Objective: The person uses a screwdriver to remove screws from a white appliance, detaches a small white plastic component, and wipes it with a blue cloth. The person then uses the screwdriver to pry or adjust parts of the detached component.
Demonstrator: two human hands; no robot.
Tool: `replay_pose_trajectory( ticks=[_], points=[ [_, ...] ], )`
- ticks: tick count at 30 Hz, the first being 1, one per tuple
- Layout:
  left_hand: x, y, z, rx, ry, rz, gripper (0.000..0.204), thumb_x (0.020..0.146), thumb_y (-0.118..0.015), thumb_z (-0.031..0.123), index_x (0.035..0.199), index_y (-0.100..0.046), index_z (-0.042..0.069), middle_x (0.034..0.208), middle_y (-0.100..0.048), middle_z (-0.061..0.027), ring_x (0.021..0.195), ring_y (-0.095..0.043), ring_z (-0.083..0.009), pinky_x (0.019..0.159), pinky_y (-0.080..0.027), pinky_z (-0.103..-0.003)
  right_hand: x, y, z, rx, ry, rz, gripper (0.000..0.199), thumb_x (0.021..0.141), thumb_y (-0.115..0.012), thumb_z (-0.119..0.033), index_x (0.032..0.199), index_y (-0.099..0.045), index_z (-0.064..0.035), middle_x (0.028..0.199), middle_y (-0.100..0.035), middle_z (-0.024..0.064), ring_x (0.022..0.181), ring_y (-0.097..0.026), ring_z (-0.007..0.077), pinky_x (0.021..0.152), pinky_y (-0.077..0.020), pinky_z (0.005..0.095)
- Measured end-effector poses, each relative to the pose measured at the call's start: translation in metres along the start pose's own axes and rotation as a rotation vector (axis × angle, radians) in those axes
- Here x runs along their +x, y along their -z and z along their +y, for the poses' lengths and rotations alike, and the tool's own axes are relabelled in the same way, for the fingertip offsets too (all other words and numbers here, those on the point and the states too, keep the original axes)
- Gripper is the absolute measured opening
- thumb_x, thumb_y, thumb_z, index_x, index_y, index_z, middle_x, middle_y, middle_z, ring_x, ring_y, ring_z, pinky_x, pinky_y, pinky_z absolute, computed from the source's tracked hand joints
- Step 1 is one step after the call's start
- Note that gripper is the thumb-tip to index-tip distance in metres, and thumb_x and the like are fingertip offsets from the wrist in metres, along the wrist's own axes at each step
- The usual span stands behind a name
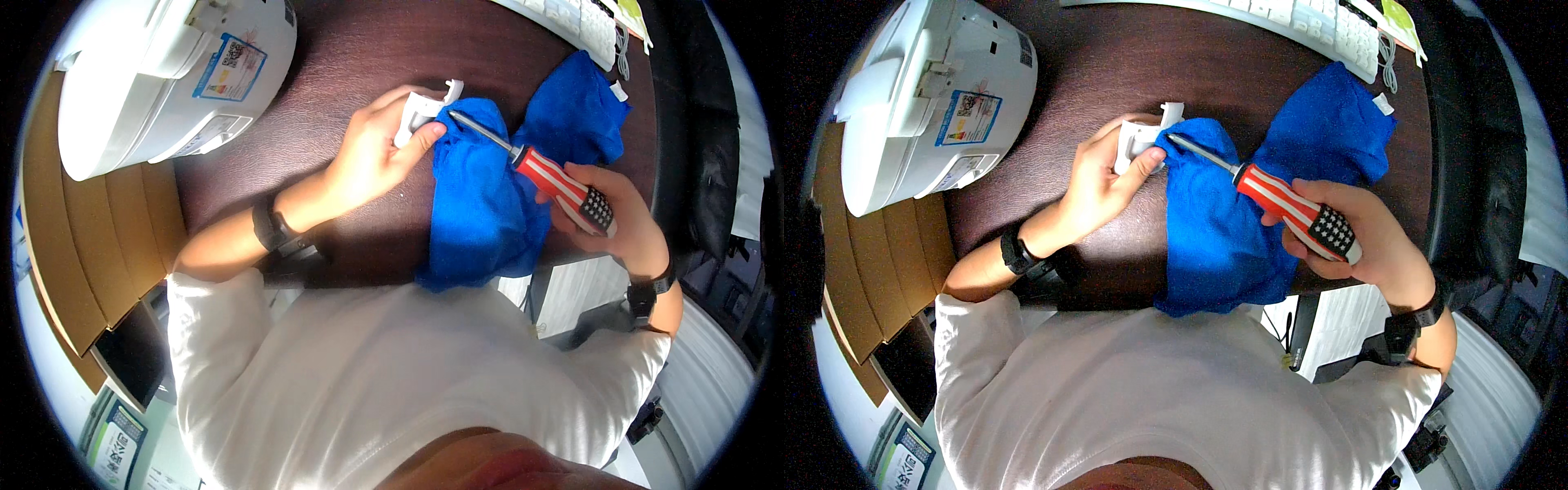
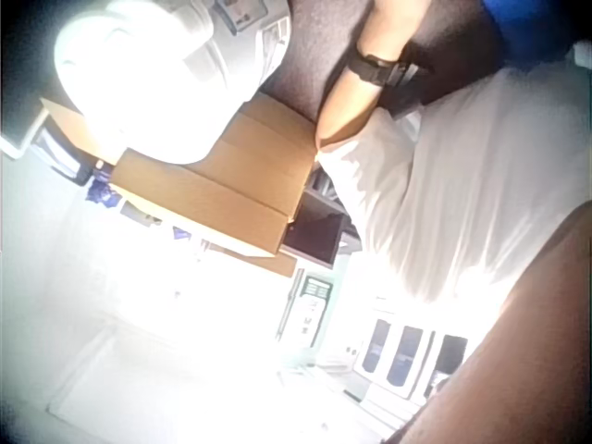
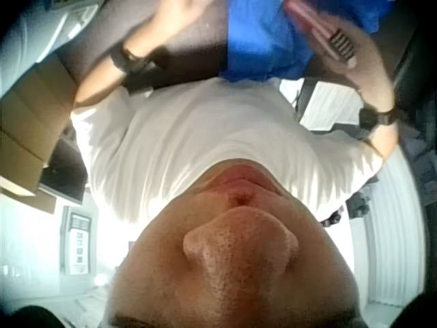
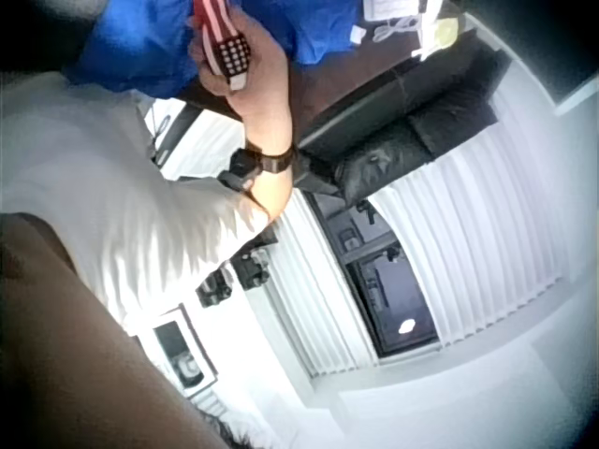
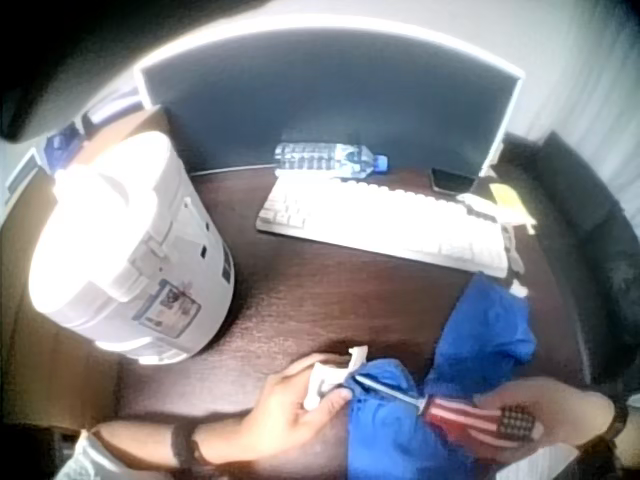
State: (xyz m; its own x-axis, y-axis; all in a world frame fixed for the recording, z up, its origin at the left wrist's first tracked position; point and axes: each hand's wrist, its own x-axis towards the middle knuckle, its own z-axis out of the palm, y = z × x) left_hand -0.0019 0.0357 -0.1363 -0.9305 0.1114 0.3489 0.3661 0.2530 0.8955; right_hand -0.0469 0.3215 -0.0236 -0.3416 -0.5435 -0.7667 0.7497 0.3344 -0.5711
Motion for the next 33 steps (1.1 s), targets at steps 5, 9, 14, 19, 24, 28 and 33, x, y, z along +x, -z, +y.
replay_pose_trajectory(
  ticks=[5,9,14,19,24,28,33],
  points=[
    [0.0,0.0,-0.003,-0.073,0.074,0.013,0.021,0.092,-0.064,0.015,0.105,-0.063,-0.001,0.088,-0.063,-0.0103,0.076,-0.063,-0.0154,0.066,-0.049,-0.028,0.008,0.007,0.021,-0.022,0.157,0.018,0.043,0.1,-0.043,-0.036,0.107,-0.061,0.0021,0.065,-0.054,0.0053,0.037,-0.039,0.0064,0.032,-0.0264,0.0197],
    [-0.004,0.001,-0.003,-0.277,0.24,0.077,0.021,0.096,-0.061,0.017,0.105,-0.063,-0.001,0.091,-0.066,-0.0055,0.08,-0.061,-0.01,0.07,-0.049,-0.026,0.021,0.017,0.033,-0.112,0.334,0.02,0.042,0.099,-0.046,-0.038,0.108,-0.062,0.0,0.069,-0.057,0.0056,0.042,-0.045,0.0062,0.036,-0.0311,0.0183],
    [-0.005,0.002,-0.002,-0.391,0.342,0.103,0.022,0.098,-0.058,0.019,0.108,-0.063,-0.001,0.094,-0.068,-0.0041,0.085,-0.062,-0.0085,0.075,-0.05,-0.024,0.019,0.025,0.037,0.02,0.295,0.095,0.041,0.098,-0.049,-0.037,0.109,-0.062,0.0002,0.069,-0.056,0.0051,0.041,-0.042,0.0052,0.034,-0.0282,0.0189],
    [-0.002,0.004,-0.002,-0.493,0.372,0.115,0.023,0.098,-0.058,0.019,0.108,-0.063,-0.001,0.096,-0.069,-0.0058,0.087,-0.063,-0.0096,0.077,-0.051,-0.025,0.018,0.019,0.043,-0.284,0.418,0.236,0.038,0.097,-0.053,-0.033,0.115,-0.062,0.0001,0.073,-0.06,0.0053,0.049,-0.047,0.0057,0.041,-0.0342,0.0196],
    [-0.002,0.004,-0.001,-0.483,0.359,0.099,0.024,0.098,-0.058,0.019,0.108,-0.062,-0.001,0.096,-0.069,-0.0066,0.087,-0.064,-0.0103,0.077,-0.052,-0.025,0.019,0.011,0.038,-0.671,0.675,0.354,0.034,0.096,-0.058,-0.028,0.113,-0.063,0.0014,0.079,-0.064,0.0054,0.059,-0.054,0.0105,0.055,-0.0418,0.0236],
    [-0.003,0.004,-0.001,-0.459,0.346,0.109,0.024,0.098,-0.058,0.019,0.109,-0.062,-0.001,0.095,-0.069,-0.0065,0.087,-0.064,-0.0103,0.077,-0.052,-0.025,0.008,0.002,0.026,-0.824,0.626,0.473,0.029,0.094,-0.059,-0.022,0.11,-0.064,0.0018,0.077,-0.064,0.0085,0.061,-0.056,0.0131,0.057,-0.043,0.0265],
    [-0.003,0.002,-0.003,-0.442,0.342,0.108,0.023,0.098,-0.058,0.019,0.109,-0.062,-0.001,0.094,-0.068,-0.0055,0.087,-0.063,-0.0095,0.077,-0.052,-0.025,-0.003,-0.009,0.013,-1.063,0.627,0.6,0.024,0.091,-0.06,-0.017,0.106,-0.065,0.0017,0.073,-0.063,0.0137,0.058,-0.056,0.0161,0.056,-0.0433,0.029]
  ],
)
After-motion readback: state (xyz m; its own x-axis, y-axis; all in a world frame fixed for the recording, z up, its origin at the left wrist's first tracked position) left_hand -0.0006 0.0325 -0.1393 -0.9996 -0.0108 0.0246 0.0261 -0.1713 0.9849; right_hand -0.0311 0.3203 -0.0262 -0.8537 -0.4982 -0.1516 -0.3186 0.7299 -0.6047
